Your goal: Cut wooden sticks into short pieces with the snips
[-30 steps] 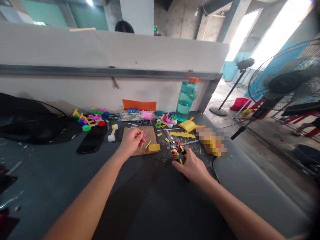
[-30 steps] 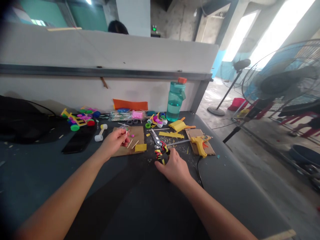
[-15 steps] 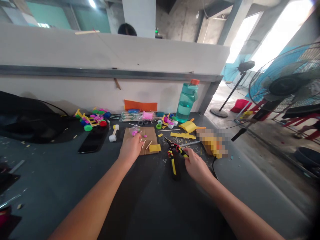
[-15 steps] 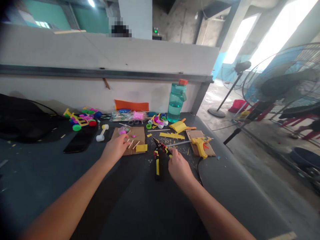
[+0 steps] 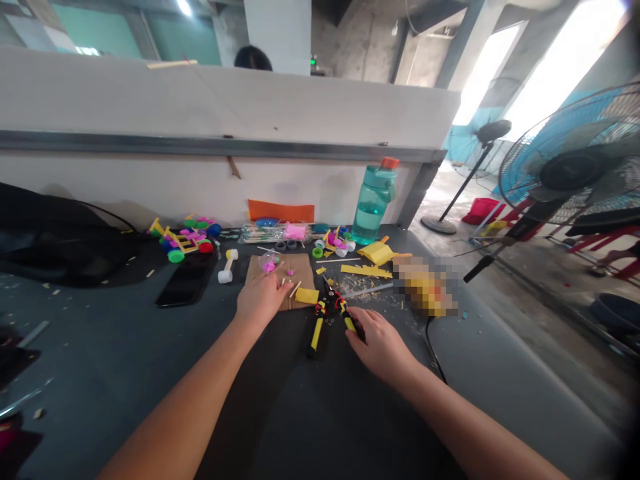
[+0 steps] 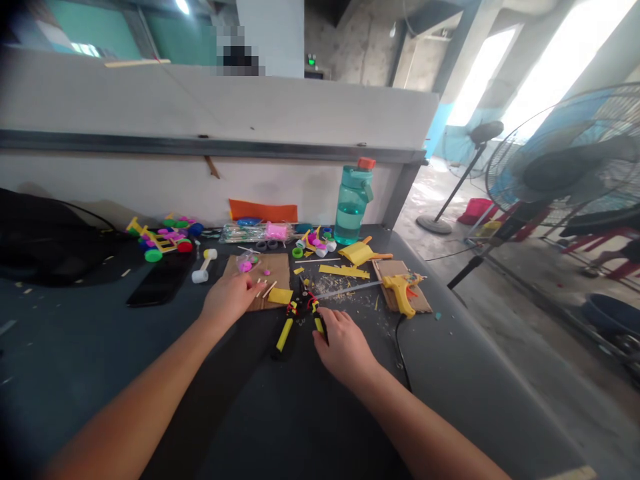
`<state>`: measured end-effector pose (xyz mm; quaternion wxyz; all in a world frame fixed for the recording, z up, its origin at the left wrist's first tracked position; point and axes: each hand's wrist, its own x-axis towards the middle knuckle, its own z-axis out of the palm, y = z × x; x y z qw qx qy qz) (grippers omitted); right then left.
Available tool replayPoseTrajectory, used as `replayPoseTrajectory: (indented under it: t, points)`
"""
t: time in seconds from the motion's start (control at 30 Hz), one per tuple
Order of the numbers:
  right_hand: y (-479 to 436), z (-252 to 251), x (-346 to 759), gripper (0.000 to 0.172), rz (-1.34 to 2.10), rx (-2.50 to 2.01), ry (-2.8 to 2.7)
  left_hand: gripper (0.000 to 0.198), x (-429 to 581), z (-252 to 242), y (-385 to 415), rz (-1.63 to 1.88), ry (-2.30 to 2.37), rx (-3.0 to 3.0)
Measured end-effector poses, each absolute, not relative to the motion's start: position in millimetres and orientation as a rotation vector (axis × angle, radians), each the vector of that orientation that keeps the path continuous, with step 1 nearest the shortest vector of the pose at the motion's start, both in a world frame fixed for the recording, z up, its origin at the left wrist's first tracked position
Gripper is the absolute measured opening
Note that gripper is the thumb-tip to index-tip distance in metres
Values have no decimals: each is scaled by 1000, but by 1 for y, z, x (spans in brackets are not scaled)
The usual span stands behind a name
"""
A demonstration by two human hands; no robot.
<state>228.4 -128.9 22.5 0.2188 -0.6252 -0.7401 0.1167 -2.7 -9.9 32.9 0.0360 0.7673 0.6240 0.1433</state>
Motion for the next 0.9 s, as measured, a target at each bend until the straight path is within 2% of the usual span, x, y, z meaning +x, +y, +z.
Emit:
replayPoseTrajectory:
  t: [0.3, 0.5, 0.9]
  points:
    - [-130, 23, 228, 36, 317, -1703, -2047, 25, 4, 27, -11, 456, 1844, 2265]
    - [-130, 23, 229, 35, 265, -1660, -2026, 30, 1, 34, -9, 296, 1865, 2177]
    - [-129, 24, 230, 29, 268, -1566, -1981, 21, 2, 43, -12, 155, 1848, 2346]
